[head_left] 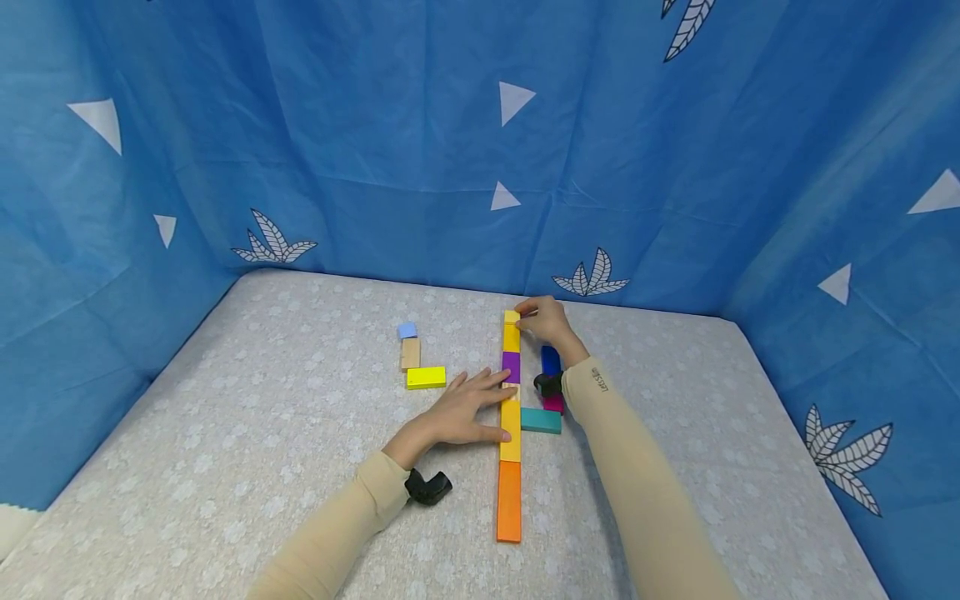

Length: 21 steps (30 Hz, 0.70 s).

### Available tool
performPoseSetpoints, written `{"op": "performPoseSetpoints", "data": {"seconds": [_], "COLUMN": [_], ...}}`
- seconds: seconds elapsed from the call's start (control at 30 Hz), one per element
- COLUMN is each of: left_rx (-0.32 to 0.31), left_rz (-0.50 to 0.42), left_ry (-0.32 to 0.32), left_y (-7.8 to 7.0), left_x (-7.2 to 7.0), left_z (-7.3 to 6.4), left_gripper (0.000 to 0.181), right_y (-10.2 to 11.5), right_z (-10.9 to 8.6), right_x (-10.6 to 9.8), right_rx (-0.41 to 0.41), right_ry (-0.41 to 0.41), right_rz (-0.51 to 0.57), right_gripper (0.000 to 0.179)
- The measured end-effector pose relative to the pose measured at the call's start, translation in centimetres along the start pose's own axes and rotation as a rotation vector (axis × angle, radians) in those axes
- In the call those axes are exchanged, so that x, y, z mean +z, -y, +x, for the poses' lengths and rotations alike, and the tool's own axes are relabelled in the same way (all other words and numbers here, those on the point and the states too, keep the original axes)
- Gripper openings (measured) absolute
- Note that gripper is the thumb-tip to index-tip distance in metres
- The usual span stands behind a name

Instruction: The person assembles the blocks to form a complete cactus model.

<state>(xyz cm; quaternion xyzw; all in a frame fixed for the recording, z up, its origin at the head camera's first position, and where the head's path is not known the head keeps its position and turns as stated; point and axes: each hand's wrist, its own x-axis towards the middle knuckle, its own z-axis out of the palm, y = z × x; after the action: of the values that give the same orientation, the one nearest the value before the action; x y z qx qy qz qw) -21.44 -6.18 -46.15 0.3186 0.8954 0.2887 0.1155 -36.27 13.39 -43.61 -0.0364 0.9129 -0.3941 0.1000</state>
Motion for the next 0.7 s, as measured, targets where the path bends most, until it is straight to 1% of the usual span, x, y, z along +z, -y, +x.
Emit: {"op": "performPoseSetpoints", "data": {"seconds": [0.7], "left_rx": [0.009], "left_rz": [0.0], "left_ry": [-0.006], "left_y": [0.12], "left_x": [0.12], "left_z": [-0.03], "left_gripper": [0.073], "right_y": [-0.28], "right_z": [0.02], "right_x": [0.24], "right_rx": [0.004], "right_ry": [-0.01], "right_rz": [-0.031], "right_gripper": [0.029]}}
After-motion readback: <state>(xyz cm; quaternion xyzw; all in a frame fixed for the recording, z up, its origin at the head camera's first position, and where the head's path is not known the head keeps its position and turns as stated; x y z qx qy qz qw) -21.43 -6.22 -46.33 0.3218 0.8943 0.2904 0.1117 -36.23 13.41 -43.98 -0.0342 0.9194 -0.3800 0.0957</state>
